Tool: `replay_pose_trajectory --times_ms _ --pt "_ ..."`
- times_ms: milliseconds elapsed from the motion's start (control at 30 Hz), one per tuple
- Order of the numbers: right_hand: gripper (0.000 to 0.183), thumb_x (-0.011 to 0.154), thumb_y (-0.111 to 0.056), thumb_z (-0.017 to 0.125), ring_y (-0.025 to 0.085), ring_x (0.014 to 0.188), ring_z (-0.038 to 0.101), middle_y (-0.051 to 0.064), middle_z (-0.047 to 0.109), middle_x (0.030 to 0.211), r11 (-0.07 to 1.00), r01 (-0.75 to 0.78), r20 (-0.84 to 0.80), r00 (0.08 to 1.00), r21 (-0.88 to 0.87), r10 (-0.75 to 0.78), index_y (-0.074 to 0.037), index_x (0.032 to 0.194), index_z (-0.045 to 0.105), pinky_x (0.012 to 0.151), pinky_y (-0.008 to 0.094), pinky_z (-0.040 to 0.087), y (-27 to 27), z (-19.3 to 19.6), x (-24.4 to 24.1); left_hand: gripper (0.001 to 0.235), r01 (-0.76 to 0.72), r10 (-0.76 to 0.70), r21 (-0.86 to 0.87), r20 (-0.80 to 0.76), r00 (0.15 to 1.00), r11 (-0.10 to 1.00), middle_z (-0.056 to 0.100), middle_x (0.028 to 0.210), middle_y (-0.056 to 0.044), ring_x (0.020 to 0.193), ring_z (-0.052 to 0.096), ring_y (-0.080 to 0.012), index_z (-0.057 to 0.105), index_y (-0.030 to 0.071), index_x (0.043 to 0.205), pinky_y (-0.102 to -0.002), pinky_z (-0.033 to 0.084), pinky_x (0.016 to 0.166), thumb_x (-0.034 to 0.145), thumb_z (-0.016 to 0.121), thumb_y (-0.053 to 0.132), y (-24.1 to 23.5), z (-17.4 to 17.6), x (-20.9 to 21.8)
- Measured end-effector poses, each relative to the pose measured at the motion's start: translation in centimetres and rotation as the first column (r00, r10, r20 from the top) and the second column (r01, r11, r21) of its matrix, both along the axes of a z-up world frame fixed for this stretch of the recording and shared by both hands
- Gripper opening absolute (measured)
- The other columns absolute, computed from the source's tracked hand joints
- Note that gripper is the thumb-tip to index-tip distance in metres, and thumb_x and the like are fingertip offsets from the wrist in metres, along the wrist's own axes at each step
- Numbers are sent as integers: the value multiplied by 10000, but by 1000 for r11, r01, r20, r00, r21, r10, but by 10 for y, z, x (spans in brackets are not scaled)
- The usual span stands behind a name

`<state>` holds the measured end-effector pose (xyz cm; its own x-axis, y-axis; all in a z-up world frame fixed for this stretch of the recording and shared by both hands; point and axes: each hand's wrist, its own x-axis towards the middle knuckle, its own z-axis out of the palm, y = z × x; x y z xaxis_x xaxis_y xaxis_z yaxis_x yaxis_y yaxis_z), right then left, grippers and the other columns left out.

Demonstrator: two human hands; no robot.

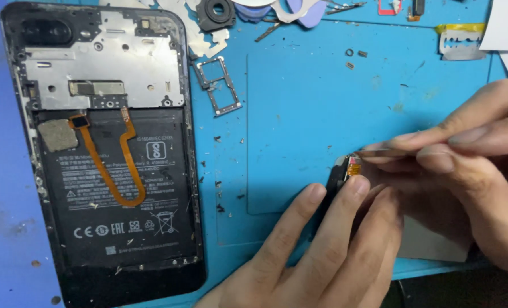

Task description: Using a metal pry tool to remove adhesive and disassemble a smartphone screen from the frame

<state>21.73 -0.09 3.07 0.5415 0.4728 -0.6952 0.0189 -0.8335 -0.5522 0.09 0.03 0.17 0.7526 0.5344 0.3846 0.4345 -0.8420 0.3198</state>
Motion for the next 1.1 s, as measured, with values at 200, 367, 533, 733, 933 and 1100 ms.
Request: replay_pose_trajectory --times_ms 200,367,533,733,933,1100 --pt "285 949 -124 486 396 1085 873 265 822 1107 967 -156 33 988 200 153 64 1083 654 936 502 719 -16 -8 15 363 -29 29 47 1 1000 998 712 1498 90 1448 631 -124 773 270 1393 -314 475 1272 1224 468 371 2 -1 -1" --pt "296 967 -109 515 300 1051 903 155 806 1122 934 -313 154 945 171 289 69 1076 724 881 397 749 -3 14 -5 350 12 -12 -13 -23 1000 1000 703 1511 59 1479 593 -169 771 254 1399 -358 440 1291 1210 508 387 0 2 -1" --pt "196 981 -54 495 425 962 887 300 769 989 979 -40 131 991 201 14 112 1039 583 821 515 752 -5 19 -14 345 39 -39 0 -40 998 999 681 1522 44 1481 578 -189 762 254 1409 -378 427 1298 1208 518 391 1 3 0" --pt "223 1014 -81 526 370 1042 875 195 728 1049 991 24 134 990 134 -42 93 1057 659 874 486 736 -4 16 -15 348 19 -18 35 -30 999 999 670 1531 48 1467 584 -173 777 255 1419 -360 453 1277 1206 534 382 0 2 2" --pt "236 1005 -78 537 343 1016 892 182 775 1056 996 35 179 983 79 -49 101 1049 685 868 447 735 5 25 -25 353 5 -5 57 -6 1000 998 700 1497 52 1436 624 -171 774 238 1393 -366 463 1254 1205 497 351 -2 1 5" --pt "240 1005 -77 547 327 989 905 162 762 1060 997 -3 219 976 78 -14 110 1038 695 848 418 739 3 28 -26 332 11 -11 51 -3 1000 999 707 1488 51 1437 623 -172 780 238 1379 -364 458 1258 1204 526 360 -2 2 6"
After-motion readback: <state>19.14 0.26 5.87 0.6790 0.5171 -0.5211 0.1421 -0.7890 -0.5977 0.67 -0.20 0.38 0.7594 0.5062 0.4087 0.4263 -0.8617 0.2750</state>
